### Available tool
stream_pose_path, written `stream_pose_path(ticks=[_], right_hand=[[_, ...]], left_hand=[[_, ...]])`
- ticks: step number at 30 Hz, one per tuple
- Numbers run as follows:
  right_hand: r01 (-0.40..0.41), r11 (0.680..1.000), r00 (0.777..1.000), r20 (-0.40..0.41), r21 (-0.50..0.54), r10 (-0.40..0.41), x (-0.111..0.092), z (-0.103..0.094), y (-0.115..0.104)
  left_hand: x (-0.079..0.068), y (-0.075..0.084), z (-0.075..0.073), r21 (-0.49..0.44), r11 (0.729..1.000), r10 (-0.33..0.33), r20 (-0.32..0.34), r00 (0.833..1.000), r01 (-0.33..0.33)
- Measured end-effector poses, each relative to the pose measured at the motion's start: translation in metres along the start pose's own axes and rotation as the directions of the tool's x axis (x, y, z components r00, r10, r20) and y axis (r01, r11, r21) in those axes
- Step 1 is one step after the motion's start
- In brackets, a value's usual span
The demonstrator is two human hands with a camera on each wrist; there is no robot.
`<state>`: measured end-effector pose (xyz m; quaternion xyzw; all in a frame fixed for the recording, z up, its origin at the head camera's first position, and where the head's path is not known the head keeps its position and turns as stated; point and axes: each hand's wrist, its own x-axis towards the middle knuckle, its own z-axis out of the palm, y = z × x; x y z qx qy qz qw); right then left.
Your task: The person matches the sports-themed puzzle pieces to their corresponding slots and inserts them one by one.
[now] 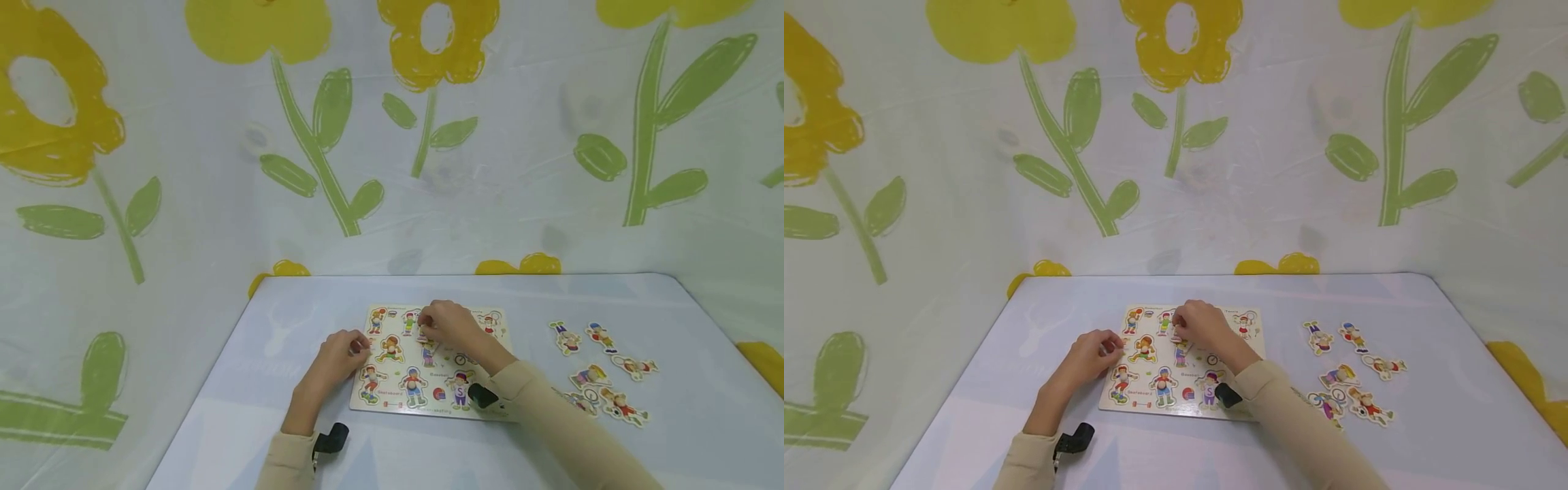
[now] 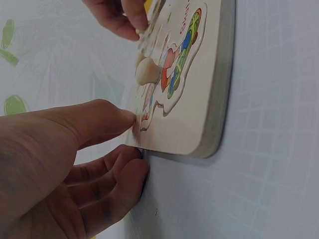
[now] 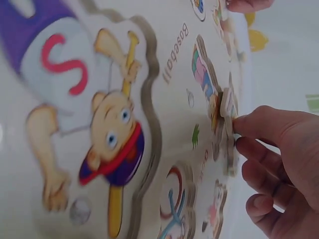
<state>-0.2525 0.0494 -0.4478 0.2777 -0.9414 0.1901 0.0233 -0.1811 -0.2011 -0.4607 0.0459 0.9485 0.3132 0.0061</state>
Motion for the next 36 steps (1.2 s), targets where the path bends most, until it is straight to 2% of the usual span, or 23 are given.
stream_pose_path(ticks=[9, 17, 25, 36], right_hand=[[-0.014, 1.000, 0.999, 0.041, 0.028, 0.013, 0.013, 0.005, -0.011], [-0.058, 0.998, 0.997, 0.058, 0.024, 0.057, 0.021, 0.005, -0.013], [-0.043, 0.999, 0.998, 0.036, 0.033, 0.041, 0.026, 0.010, -0.013], [-0.093, 0.987, 0.995, 0.059, 0.134, 0.085, 0.023, 0.017, -0.014]], left_hand=[[-0.001, 0.000, 0.001, -0.008, 1.000, 0.022, -0.004, 1.000, -0.022], [0.001, 0.002, 0.000, -0.005, 1.000, 0.024, 0.003, 1.000, -0.024], [0.002, 0.002, 0.000, -0.003, 1.000, 0.018, -0.003, 1.000, -0.018], [0.000, 0.000, 0.001, 0.022, 1.000, 0.012, -0.013, 1.000, -0.011]])
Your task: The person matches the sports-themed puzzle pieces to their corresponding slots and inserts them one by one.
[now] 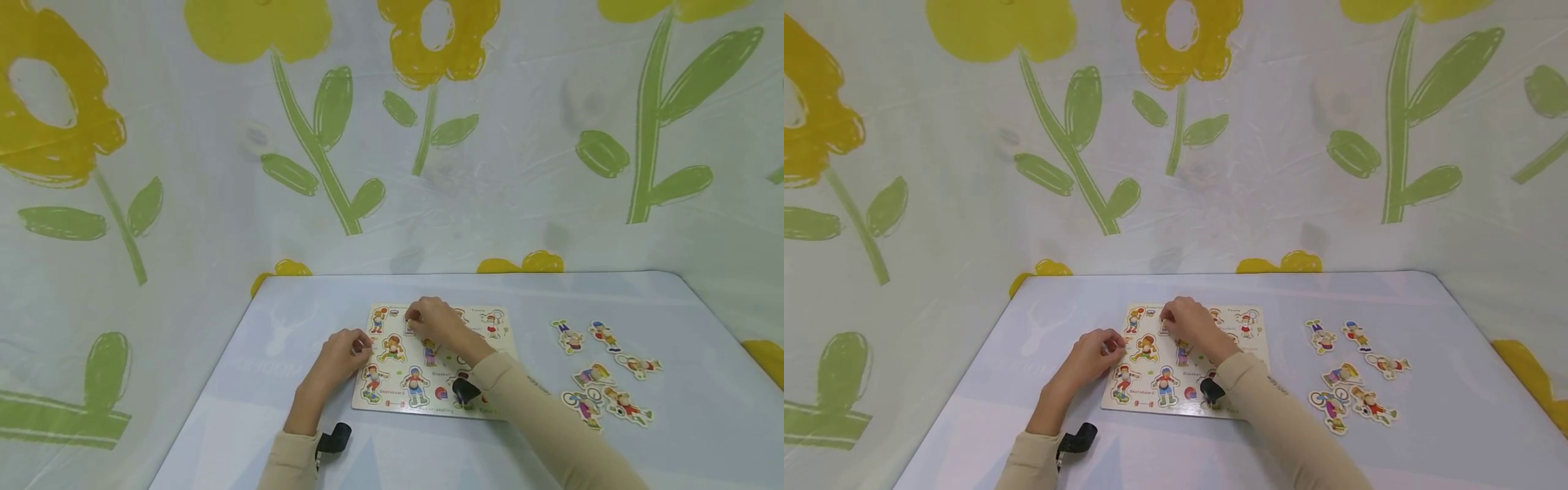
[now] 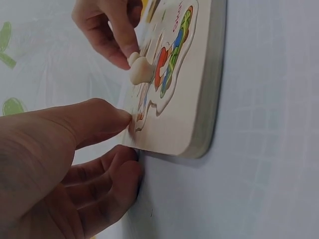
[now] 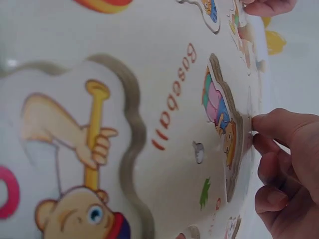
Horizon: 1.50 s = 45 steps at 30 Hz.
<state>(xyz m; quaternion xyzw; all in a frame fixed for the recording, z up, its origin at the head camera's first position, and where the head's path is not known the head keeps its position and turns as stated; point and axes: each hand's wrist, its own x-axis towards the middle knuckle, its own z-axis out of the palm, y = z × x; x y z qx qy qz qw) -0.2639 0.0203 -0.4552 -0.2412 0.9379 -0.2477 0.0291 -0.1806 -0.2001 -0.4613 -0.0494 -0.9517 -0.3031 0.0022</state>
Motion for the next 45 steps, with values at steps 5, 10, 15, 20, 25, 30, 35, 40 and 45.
stream_pose_path(ticks=[5, 10, 15, 20, 25, 30, 35, 40, 45], right_hand=[[0.018, 1.000, 1.000, -0.009, -0.025, -0.019, 0.000, 0.003, 0.000], [0.026, 0.999, 0.999, -0.017, -0.040, -0.027, -0.001, 0.003, 0.000], [0.035, 0.999, 0.999, -0.020, -0.039, -0.035, -0.002, 0.002, 0.001], [0.052, 0.998, 0.999, -0.009, -0.029, -0.052, -0.004, 0.001, 0.003], [0.072, 0.997, 0.997, 0.019, -0.007, -0.072, -0.009, -0.003, 0.006], [0.130, 0.991, 0.991, 0.022, -0.009, -0.130, -0.015, -0.005, 0.010], [0.123, 0.992, 0.992, 0.033, 0.007, -0.123, -0.022, -0.008, 0.011], [0.085, 0.996, 0.996, 0.038, 0.014, -0.085, -0.031, -0.012, 0.012], [0.090, 0.996, 0.995, 0.034, 0.019, -0.091, -0.044, -0.016, 0.013]], left_hand=[[-0.001, 0.001, 0.001, 0.032, 0.999, 0.012, -0.011, 1.000, -0.012], [0.000, 0.002, 0.003, 0.040, 0.998, 0.046, -0.032, 0.998, -0.044], [0.000, 0.002, 0.004, 0.042, 0.997, 0.068, -0.043, 0.997, -0.066], [0.000, 0.002, 0.003, 0.035, 0.997, 0.076, -0.043, 0.996, -0.074], [0.001, 0.003, 0.003, 0.029, 0.996, 0.081, -0.043, 0.996, -0.080], [0.000, 0.003, 0.004, 0.027, 0.997, 0.068, -0.040, 0.997, -0.067], [-0.001, 0.003, 0.004, 0.025, 0.997, 0.070, -0.042, 0.997, -0.069], [0.000, 0.003, 0.004, 0.031, 0.998, 0.064, -0.045, 0.997, -0.063], [-0.001, 0.004, 0.002, 0.032, 0.998, 0.046, -0.035, 0.998, -0.045]])
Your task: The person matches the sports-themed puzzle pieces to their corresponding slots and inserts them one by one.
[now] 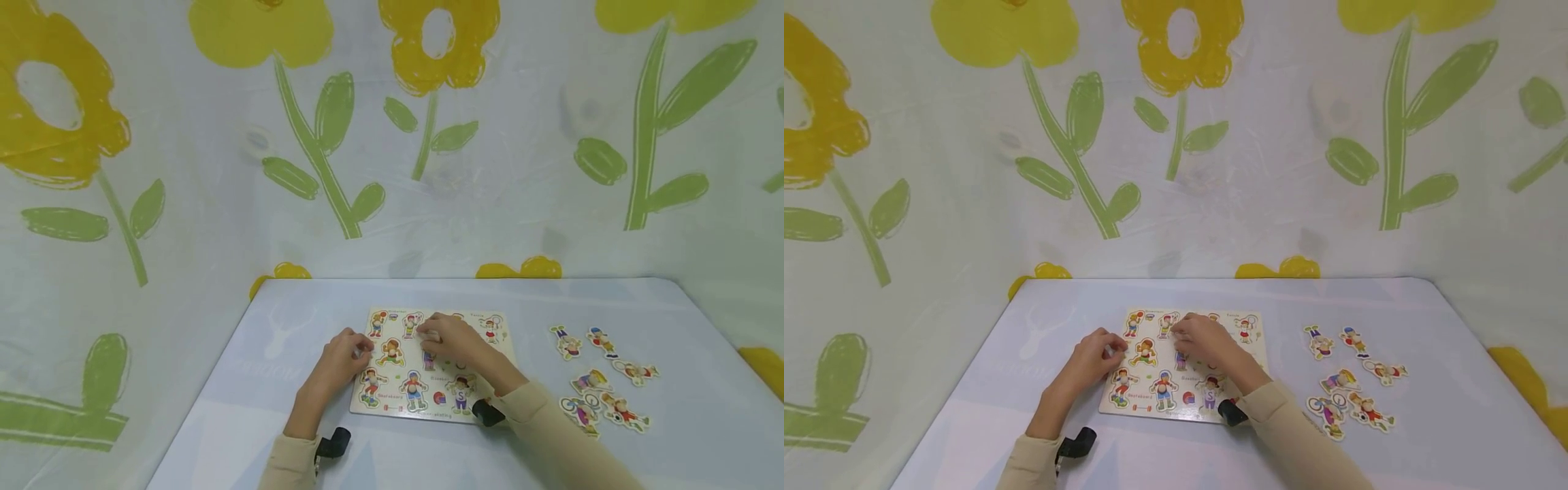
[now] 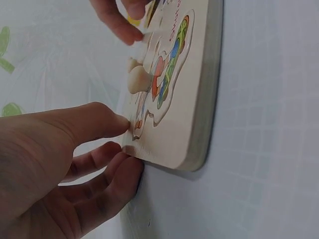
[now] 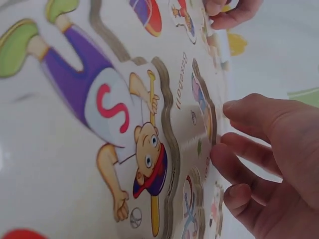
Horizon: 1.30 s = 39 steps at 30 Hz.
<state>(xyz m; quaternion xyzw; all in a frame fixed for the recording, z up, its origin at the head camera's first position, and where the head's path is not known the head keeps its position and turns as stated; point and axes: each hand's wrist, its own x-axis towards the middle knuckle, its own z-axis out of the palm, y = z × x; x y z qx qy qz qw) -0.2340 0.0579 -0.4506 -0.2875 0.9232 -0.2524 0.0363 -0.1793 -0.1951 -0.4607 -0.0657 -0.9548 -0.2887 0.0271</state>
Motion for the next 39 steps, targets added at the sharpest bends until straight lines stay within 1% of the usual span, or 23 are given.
stream_pose_path(ticks=[2, 4, 9, 16, 20, 23, 26, 32, 39], right_hand=[[0.005, 1.000, 1.000, -0.013, 0.001, -0.005, -0.005, 0.000, 0.001], [0.029, 1.000, 0.999, -0.029, 0.000, -0.029, -0.010, -0.001, 0.003], [0.039, 0.999, 0.997, -0.061, -0.002, -0.039, -0.027, -0.002, 0.009], [-0.047, 0.998, 0.995, -0.089, -0.038, 0.043, -0.054, -0.012, 0.018], [-0.074, 0.996, 0.992, -0.109, -0.050, 0.068, -0.071, -0.018, 0.025], [-0.071, 0.995, 0.990, -0.128, -0.076, 0.061, -0.083, -0.020, 0.031], [-0.095, 0.992, 0.988, -0.132, -0.081, 0.084, -0.093, -0.022, 0.038], [-0.126, 0.988, 0.983, -0.149, -0.094, 0.111, -0.110, -0.032, 0.050], [-0.152, 0.981, 0.979, -0.153, -0.118, 0.133, -0.124, -0.049, 0.059]], left_hand=[[0.000, 0.000, 0.000, -0.001, 1.000, -0.004, 0.002, 1.000, 0.004], [0.000, -0.001, 0.001, 0.002, 1.000, 0.002, 0.000, 1.000, -0.002], [0.000, -0.001, 0.002, 0.010, 1.000, 0.003, -0.009, 1.000, -0.003], [0.000, 0.001, 0.002, 0.015, 1.000, 0.003, -0.008, 1.000, -0.003], [0.000, 0.001, 0.001, 0.019, 1.000, 0.015, -0.008, 1.000, -0.015], [0.000, 0.000, 0.000, 0.024, 0.999, 0.023, -0.009, 1.000, -0.023], [0.000, 0.000, -0.001, 0.023, 1.000, 0.020, -0.006, 1.000, -0.020], [0.000, 0.000, -0.001, 0.021, 1.000, 0.014, 0.003, 1.000, -0.014], [-0.001, 0.001, -0.001, 0.023, 1.000, 0.015, 0.001, 1.000, -0.015]])
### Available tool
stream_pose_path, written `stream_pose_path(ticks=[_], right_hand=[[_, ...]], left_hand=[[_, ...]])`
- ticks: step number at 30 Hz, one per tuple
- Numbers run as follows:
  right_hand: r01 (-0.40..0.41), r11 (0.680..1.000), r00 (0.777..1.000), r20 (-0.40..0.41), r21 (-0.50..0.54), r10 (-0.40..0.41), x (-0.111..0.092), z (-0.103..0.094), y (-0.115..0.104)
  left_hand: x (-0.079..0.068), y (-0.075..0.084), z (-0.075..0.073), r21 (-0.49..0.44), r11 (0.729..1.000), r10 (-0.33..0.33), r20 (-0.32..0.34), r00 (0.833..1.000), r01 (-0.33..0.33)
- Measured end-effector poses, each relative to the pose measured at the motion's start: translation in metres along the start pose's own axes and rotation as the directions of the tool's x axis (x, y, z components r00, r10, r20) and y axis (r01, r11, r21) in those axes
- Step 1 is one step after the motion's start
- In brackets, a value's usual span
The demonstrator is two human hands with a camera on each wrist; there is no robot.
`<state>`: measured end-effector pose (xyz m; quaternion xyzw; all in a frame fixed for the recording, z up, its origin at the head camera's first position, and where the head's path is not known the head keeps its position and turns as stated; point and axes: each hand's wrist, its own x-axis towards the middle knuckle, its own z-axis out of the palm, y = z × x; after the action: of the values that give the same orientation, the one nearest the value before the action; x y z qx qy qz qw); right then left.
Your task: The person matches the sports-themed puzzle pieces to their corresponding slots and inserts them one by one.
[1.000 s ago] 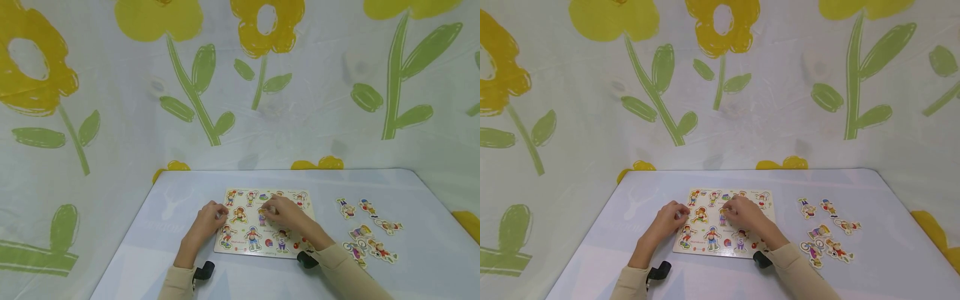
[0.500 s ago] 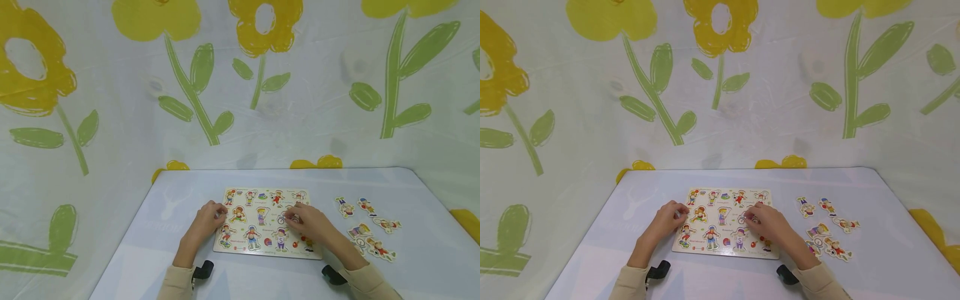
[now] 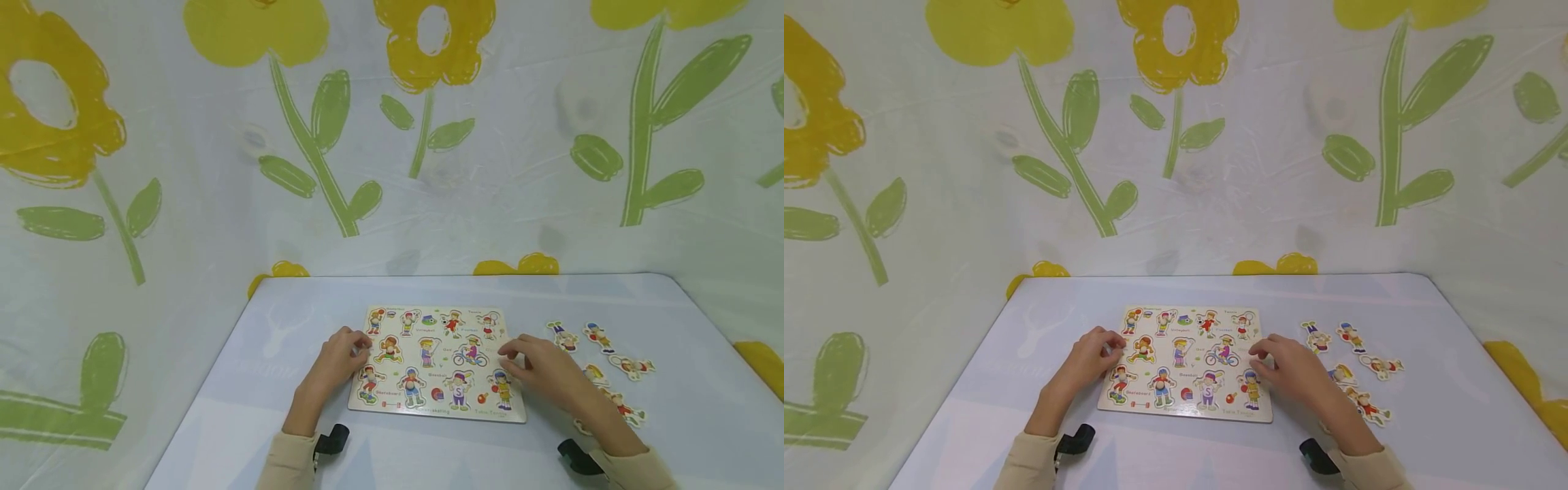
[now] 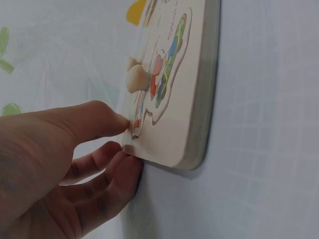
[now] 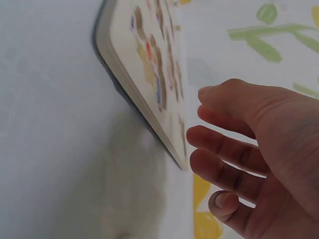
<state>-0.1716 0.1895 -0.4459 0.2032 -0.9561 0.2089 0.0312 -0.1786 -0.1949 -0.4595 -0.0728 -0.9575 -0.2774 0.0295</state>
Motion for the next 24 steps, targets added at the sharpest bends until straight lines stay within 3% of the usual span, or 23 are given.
stream_pose_path(ticks=[6, 14, 24], right_hand=[[-0.001, 0.999, 1.000, 0.013, -0.034, 0.001, -0.005, -0.013, 0.011], [-0.057, 0.998, 0.990, 0.128, -0.032, 0.061, -0.011, -0.027, 0.024], [-0.078, 0.995, 0.988, 0.125, -0.066, 0.086, -0.019, -0.046, 0.051]], left_hand=[[0.000, 0.000, 0.000, -0.009, 1.000, 0.003, 0.003, 1.000, -0.003], [0.000, -0.001, 0.001, 0.000, 1.000, 0.012, -0.005, 1.000, -0.012], [0.001, -0.002, 0.004, 0.010, 1.000, -0.005, -0.016, 1.000, 0.005]])
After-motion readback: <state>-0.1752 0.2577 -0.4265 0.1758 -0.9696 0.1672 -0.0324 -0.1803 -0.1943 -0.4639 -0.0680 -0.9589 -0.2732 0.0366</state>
